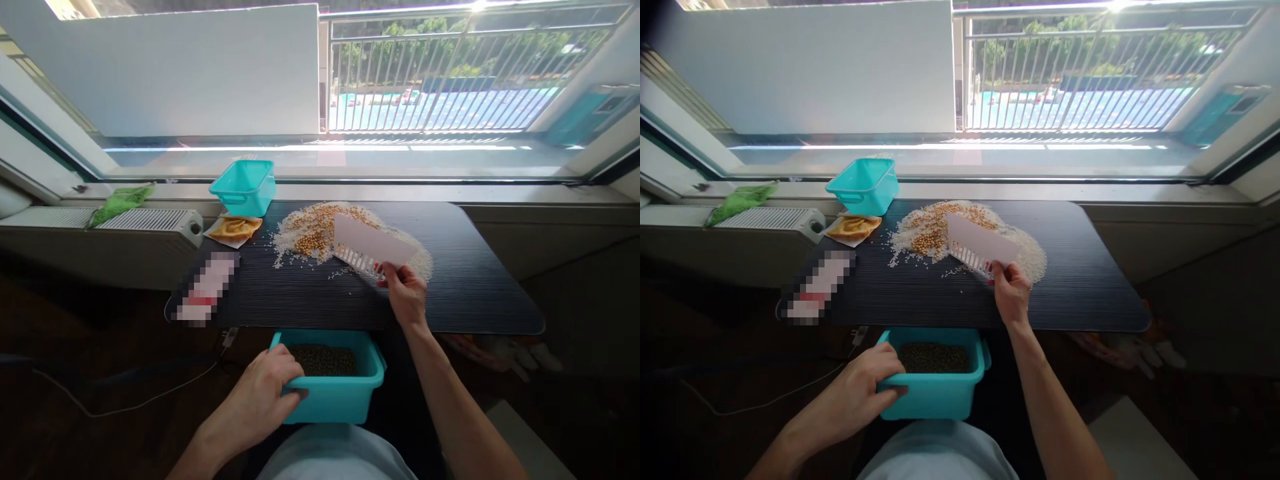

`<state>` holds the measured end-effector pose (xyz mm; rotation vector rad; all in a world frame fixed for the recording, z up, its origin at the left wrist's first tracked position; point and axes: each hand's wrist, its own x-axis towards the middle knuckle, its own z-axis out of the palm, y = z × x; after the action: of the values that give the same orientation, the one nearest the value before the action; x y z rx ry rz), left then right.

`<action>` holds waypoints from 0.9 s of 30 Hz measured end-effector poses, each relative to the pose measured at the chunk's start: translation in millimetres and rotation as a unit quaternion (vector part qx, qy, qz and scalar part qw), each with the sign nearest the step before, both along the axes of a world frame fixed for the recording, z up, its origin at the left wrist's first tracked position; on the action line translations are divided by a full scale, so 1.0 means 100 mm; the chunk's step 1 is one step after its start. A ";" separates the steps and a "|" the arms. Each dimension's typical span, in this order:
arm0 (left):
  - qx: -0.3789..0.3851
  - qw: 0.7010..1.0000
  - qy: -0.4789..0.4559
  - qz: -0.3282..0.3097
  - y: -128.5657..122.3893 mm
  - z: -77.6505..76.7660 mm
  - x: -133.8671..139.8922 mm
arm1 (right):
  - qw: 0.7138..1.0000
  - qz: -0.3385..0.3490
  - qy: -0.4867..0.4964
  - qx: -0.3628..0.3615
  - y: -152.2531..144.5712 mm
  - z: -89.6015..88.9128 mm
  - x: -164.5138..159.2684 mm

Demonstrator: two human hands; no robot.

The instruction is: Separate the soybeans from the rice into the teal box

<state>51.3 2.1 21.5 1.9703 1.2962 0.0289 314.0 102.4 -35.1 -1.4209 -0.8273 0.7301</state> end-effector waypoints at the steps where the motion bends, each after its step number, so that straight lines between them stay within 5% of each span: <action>1: 0.002 1.000 -0.001 -0.002 0.00 -0.01 0.01 | 1.000 0.000 0.000 0.004 0.03 0.01 0.01; 12: 0.003 1.000 0.002 0.000 0.04 -0.01 -0.01 | 0.996 0.092 -0.022 0.004 0.14 0.11 -0.12; 27: 0.001 1.000 -0.006 0.000 0.07 -0.02 -0.05 | 0.995 0.095 -0.020 -0.009 0.14 0.17 -0.12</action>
<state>45.9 8.8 19.3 1.9694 1.2886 0.0405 301.5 115.9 -17.9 -1.3884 -0.9988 0.8565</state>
